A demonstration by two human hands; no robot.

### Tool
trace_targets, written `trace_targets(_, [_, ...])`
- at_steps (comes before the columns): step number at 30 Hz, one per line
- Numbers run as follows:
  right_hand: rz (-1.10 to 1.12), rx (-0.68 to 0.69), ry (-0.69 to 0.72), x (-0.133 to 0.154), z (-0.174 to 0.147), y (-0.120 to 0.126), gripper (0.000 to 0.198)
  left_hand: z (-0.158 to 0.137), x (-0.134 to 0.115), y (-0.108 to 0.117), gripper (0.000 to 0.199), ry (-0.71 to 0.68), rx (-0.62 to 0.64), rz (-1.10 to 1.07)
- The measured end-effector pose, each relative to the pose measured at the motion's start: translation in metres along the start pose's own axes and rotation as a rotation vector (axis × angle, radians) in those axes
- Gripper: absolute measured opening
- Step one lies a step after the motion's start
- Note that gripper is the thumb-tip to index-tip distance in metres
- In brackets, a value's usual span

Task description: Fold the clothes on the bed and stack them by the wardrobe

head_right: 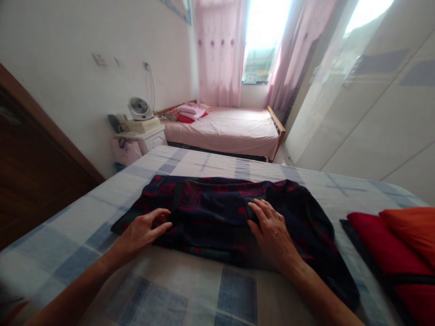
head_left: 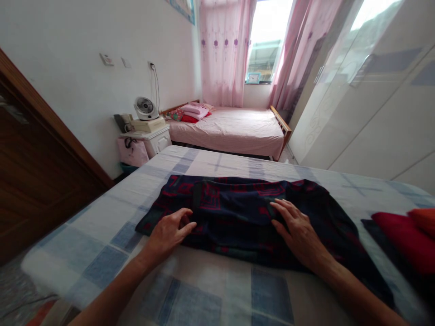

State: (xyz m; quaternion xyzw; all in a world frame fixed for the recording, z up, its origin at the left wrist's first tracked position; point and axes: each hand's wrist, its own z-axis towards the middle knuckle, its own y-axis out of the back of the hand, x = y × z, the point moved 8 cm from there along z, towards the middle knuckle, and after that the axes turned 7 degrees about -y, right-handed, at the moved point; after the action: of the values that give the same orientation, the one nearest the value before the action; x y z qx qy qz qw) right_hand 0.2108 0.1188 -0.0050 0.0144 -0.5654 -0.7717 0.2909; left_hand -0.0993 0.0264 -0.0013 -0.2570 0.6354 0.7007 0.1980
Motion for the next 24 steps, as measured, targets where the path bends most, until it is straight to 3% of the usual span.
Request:
trace_targets(3, [-0.032, 0.021, -0.010, -0.003, -0.006, -0.012, 0.040, 0.004, -0.001, -0.010, 0.046, 0.024, -0.001, -0.249])
trace_targets(8, [-0.048, 0.029, -0.019, -0.004, -0.008, -0.019, 0.039, 0.009, 0.008, -0.028, 0.082, 0.220, -0.052, -0.648])
trace_targets(12, [-0.042, 0.027, -0.012, -0.002, -0.008, -0.017, 0.038, 0.013, 0.008, -0.029, 0.078, 0.238, -0.081, -0.681])
trace_targets(15, [-0.031, 0.015, -0.001, -0.002, -0.009, -0.016, 0.038, 0.011, 0.008, -0.012, 0.073, 0.135, -0.215, -0.589])
trace_targets(17, [-0.024, 0.008, 0.010, -0.003, -0.010, -0.017, 0.038, 0.006, 0.009, 0.001, 0.073, 0.065, -0.307, -0.397])
trace_targets(21, [-0.030, -0.006, 0.016, -0.003, -0.011, -0.017, 0.037, 0.000, 0.008, 0.007, 0.058, 0.069, -0.290, 0.065])
trace_targets(24, [-0.039, -0.007, 0.019, -0.002, -0.011, -0.017, 0.036, -0.004, -0.003, 0.020, 0.037, 0.096, -0.370, 0.248])
